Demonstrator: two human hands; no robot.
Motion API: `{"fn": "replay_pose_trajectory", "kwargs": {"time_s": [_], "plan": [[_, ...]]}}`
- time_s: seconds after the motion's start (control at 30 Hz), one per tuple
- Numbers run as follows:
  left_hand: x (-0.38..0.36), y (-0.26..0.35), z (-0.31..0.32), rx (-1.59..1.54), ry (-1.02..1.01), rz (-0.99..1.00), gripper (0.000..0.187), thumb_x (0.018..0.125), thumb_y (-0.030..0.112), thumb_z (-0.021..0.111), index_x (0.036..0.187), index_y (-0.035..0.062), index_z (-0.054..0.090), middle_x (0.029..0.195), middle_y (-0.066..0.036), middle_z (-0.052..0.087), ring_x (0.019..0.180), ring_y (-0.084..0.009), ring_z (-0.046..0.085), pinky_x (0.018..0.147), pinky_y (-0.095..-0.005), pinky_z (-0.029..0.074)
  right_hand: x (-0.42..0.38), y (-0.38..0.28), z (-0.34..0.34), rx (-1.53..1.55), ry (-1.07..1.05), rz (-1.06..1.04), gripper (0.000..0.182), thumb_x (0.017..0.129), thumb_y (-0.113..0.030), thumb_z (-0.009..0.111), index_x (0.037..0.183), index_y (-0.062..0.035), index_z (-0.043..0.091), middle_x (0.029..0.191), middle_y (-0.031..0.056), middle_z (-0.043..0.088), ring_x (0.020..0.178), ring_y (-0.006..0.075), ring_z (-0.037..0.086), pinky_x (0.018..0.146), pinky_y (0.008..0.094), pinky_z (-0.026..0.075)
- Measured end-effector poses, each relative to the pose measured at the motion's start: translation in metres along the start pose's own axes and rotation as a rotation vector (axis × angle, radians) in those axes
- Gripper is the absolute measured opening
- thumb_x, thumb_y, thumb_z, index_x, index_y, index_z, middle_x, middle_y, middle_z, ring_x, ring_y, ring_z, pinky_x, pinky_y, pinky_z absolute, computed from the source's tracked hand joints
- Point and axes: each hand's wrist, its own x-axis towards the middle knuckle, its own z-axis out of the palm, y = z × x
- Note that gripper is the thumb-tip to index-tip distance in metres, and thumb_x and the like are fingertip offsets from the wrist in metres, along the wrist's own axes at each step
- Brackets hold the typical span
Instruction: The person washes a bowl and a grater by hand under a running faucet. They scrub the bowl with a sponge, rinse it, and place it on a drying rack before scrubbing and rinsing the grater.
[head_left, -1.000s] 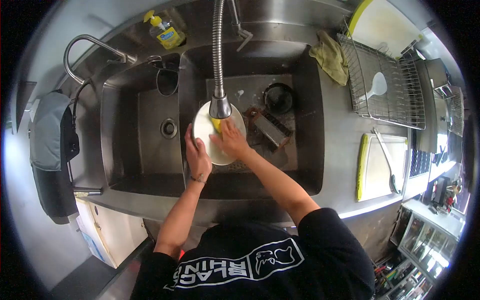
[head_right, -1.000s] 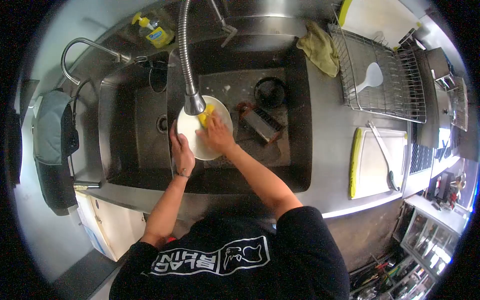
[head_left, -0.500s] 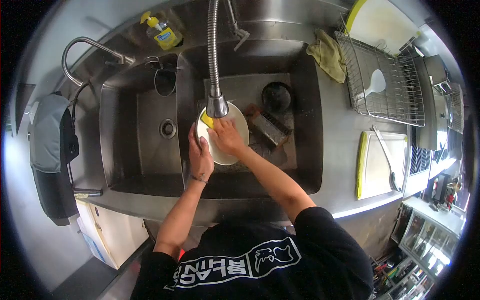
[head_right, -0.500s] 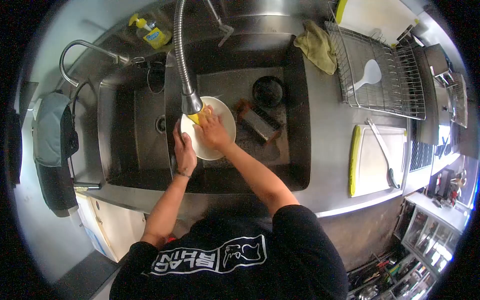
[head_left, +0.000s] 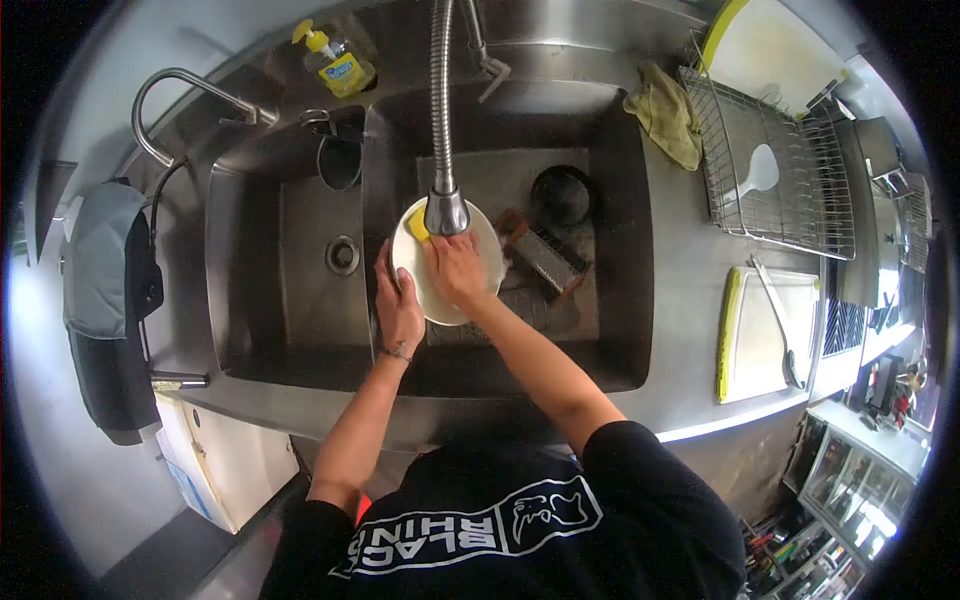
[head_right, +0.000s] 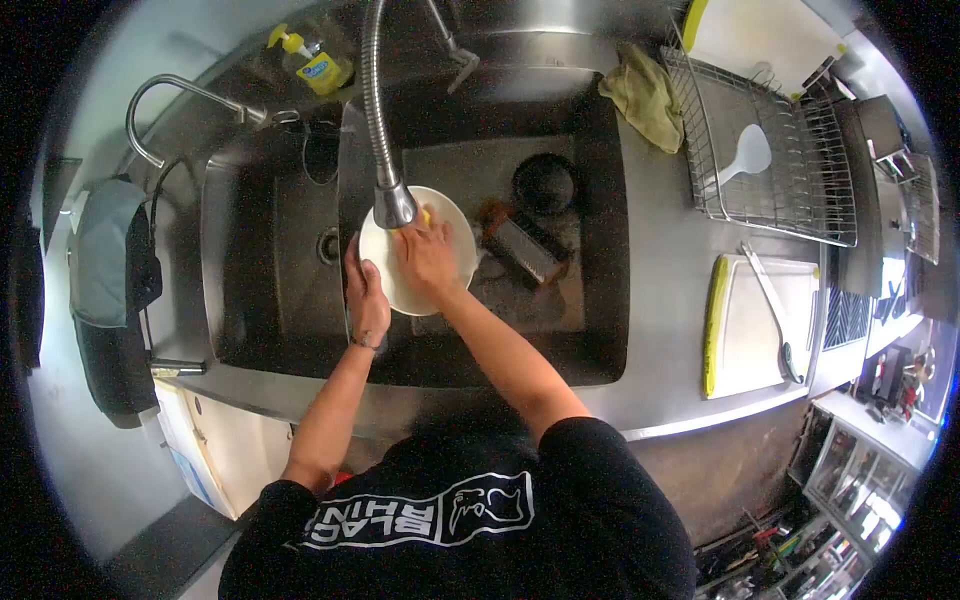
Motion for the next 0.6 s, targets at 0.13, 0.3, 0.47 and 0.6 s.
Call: {"fn": "replay_pose_trajectory", "kwargs": {"time_s": [0.13,0.3,0.47,0.6], "plan": [[0.002,-0.016,0.0,0.108,0.068,0.104,0.056,0.094,0.043,0.035,0.133,0.0033,0.034,0.131,-0.018,0.04,0.12,-0.0296,0.041,0.098,-0.0384,0.033,-0.009,0.016,0.009,-0.455,0.041,0.201,0.03,0.09,-0.022,0.038,0.111,-0.0054,0.052,0.12,0.0219,0.048,0.105,0.0375,0.052,0.089,0.0467,0.041],[0.003,-0.004,0.003,0.135,0.081,0.113,0.055,0.093,0.042,0.038,0.132,0.0025,0.035,0.129,-0.02,0.043,0.117,-0.032,0.044,0.098,-0.0389,0.034,-0.012,-0.003,-0.005,-0.066,0.046,0.291,0.031,0.09,-0.03,0.041,0.112,-0.0074,0.046,0.099,0.0233,0.055,0.074,0.0405,0.06,0.064,0.0478,0.05],[0.008,-0.01,0.004,0.007,0.093,0.065,0.058,0.093,0.045,0.036,0.132,0.0025,0.034,0.127,-0.02,0.045,0.114,-0.0307,0.047,0.096,-0.0387,0.035,-0.004,0.007,-0.004,-0.011,0.007,0.188,0.029,0.085,-0.031,0.051,0.101,-0.0079,0.043,0.09,0.0197,0.057,0.072,0.0401,0.059,0.063,0.0504,0.047],[0.005,-0.007,0.002,0.115,0.11,0.123,0.058,0.094,0.045,0.035,0.133,0.0025,0.032,0.128,-0.019,0.044,0.116,-0.0286,0.045,0.096,-0.0376,0.035,-0.017,-0.014,-0.004,0.007,0.023,-0.005,0.028,0.084,-0.025,0.052,0.102,-0.0063,0.043,0.088,0.0168,0.059,0.073,0.0383,0.06,0.063,0.0481,0.048]]}}
